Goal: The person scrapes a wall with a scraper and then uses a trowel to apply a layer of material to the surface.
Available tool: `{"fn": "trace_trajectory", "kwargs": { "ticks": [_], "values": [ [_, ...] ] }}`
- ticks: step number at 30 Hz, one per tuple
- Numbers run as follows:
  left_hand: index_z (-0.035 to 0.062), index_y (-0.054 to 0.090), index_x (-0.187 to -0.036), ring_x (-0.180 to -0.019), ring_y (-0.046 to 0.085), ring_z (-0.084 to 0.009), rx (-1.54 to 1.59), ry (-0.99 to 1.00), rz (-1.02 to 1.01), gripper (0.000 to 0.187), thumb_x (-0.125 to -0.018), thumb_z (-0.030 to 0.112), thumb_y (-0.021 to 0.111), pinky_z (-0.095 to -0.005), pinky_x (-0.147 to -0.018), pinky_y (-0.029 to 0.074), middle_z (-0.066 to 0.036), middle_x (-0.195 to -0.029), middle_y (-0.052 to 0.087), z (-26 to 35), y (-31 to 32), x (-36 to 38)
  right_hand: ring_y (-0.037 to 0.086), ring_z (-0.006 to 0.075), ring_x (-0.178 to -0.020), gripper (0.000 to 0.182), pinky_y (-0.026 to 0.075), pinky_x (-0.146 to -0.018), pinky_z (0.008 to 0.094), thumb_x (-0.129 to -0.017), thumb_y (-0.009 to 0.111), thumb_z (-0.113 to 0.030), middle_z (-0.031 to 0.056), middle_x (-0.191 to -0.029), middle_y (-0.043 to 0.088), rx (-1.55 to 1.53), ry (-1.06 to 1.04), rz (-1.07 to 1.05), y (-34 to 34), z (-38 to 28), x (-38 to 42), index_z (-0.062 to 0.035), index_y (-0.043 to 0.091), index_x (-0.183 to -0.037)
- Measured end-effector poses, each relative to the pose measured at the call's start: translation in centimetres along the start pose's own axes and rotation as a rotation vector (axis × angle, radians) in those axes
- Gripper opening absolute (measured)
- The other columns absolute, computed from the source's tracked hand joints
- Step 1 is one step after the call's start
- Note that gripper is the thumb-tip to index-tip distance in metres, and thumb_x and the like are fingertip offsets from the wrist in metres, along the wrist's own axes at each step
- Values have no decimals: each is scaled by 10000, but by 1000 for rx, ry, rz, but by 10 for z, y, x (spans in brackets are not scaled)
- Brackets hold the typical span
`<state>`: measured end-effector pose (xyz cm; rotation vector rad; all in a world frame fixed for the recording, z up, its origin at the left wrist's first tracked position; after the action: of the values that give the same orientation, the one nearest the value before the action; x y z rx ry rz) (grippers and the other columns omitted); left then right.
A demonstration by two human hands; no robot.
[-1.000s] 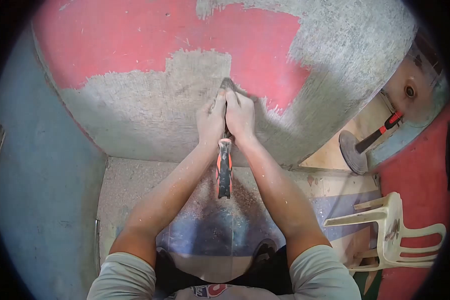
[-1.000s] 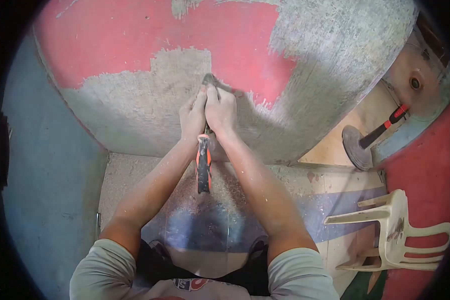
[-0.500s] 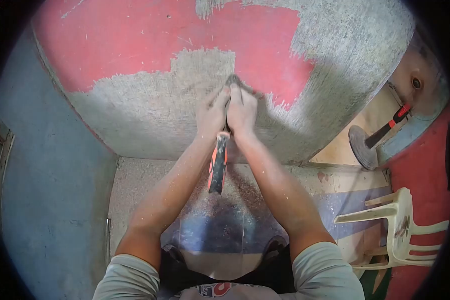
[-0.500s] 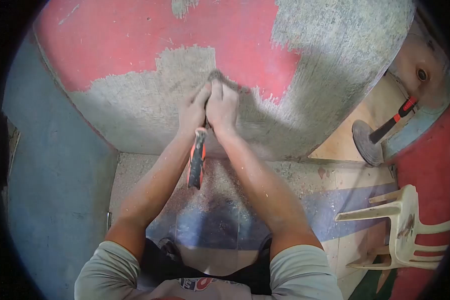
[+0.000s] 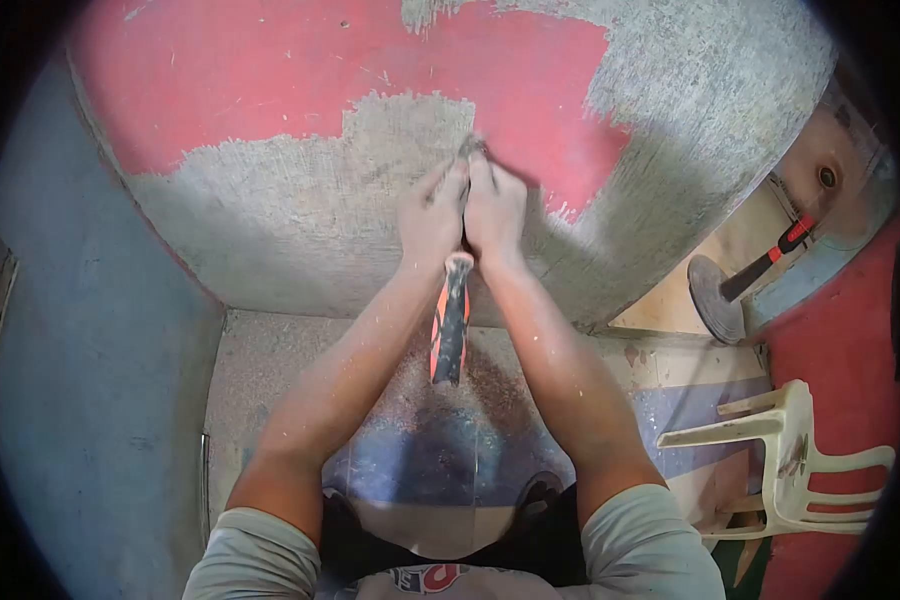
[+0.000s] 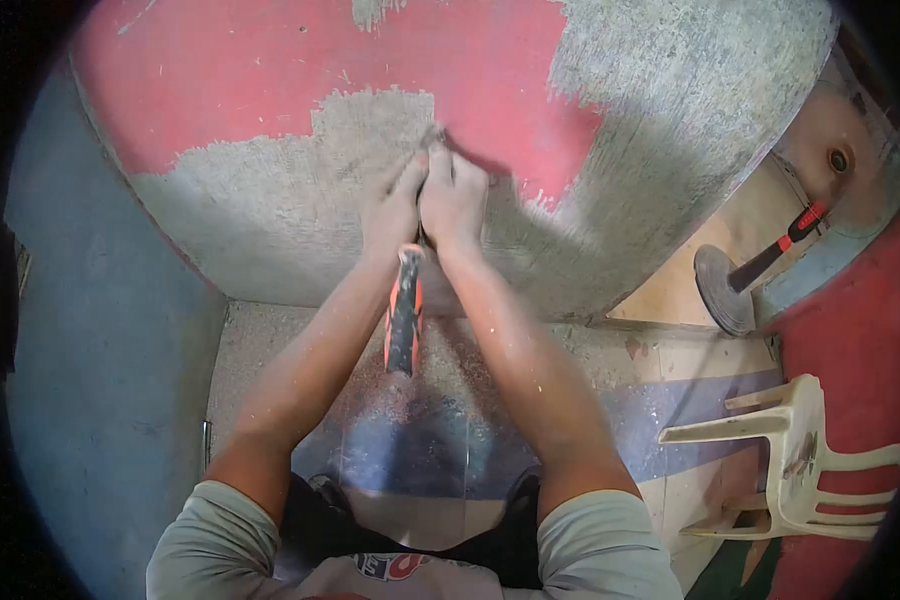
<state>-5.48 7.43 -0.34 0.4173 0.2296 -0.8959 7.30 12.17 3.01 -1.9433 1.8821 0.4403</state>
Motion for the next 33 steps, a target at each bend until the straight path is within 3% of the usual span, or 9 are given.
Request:
{"fn": "trace_trajectory", "kwargs": {
  "ticks": [3, 6, 11, 15, 18, 21, 23, 25, 33],
  "values": [
    [-75, 699, -1214, -994, 641, -131, 223, -158, -39, 359, -988, 203, 680, -273, -873, 507, -102, -1108, 728, 23, 15, -2, 478, 231, -618, 440, 434, -650, 429, -1013, 512, -278, 218, -638, 548, -63, 35, -19, 2, -23, -13, 105, 616, -823],
    [-68, 723, -1170, -920, 655, -137, 50, 21, -26, 359, -966, 227, 701, -294, -841, 511, -107, -1005, 756, 17, 4, -3, 511, 232, -630, 431, 439, -659, 432, -1012, 514, -276, 205, -660, 584, 2, -12, -5, -1, -13, -4, 93, 631, -824],
    [-53, 731, -1167, -915, 648, -127, 24, -103, 3, 349, -964, 229, 705, -288, -832, 508, -103, -995, 756, -22, -6, 18, 564, 347, -647, 433, 448, -674, 460, -997, 514, -293, 280, -738, 626, 4, 71, 28, 1, 36, 23, 92, 642, -844],
    [-74, 697, -1224, -960, 639, -118, 103, -49, -56, 353, -989, 188, 674, -260, -854, 510, -96, -1076, 729, 23, 11, -12, 542, 326, -613, 445, 449, -673, 462, -1001, 505, -289, 262, -699, 621, 8, -62, 11, -3, -41, -10, 94, 638, -819],
    [-69, 705, -1214, -950, 645, -118, 232, -97, -47, 344, -985, 187, 685, -260, -847, 516, -90, -1075, 730, 25, 16, -17, 543, 316, -608, 452, 446, -667, 464, -1005, 502, -292, 268, -684, 594, -51, -2, 24, -1, -40, -16, 101, 624, -818],
    [-67, 715, -1192, -950, 649, -114, -53, -9, 7, 337, -978, 194, 703, -258, -843, 521, -84, -1072, 730, -5, -4, -5, 557, 295, -622, 441, 447, -669, 457, -1006, 509, -284, 252, -678, 593, 2, -8, 40, -1, -6, 3, 98, 622, -816],
    [-62, 733, -1156, -938, 646, -123, 56, -94, 1, 334, -967, 213, 709, -279, -859, 510, -92, -1023, 744, -36, -8, 13, 571, 292, -623, 427, 448, -666, 453, -1003, 515, -276, 253, -682, 597, 21, 41, 43, -2, 19, 23, 92, 628, -818],
    [-55, 738, -1151, -944, 646, -128, 97, -187, 16, 325, -963, 207, 706, -294, -870, 505, -104, -1004, 754, -32, -7, 23, 579, 296, -627, 424, 448, -667, 454, -1001, 517, -277, 261, -693, 602, 15, 42, 37, 0, 24, 20, 90, 634, -824],
    [-44, 713, -1223, -928, 640, -104, 193, -113, -38, 325, -982, 172, 681, -259, -818, 519, -73, -1064, 733, 36, 15, -8, 537, 258, -620, 425, 445, -663, 444, -1006, 515, -280, 236, -683, 612, 2, 26, 47, -3, -33, -9, 86, 648, -837]
  ]
}}
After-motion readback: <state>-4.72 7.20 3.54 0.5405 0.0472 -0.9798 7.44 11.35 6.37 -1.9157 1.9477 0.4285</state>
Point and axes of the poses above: each hand's wrist, its own x-axis away from the middle knuckle, its own y-axis out of the palm, z = x × y, the point moved 10 cm from there along -x, towards the middle knuckle
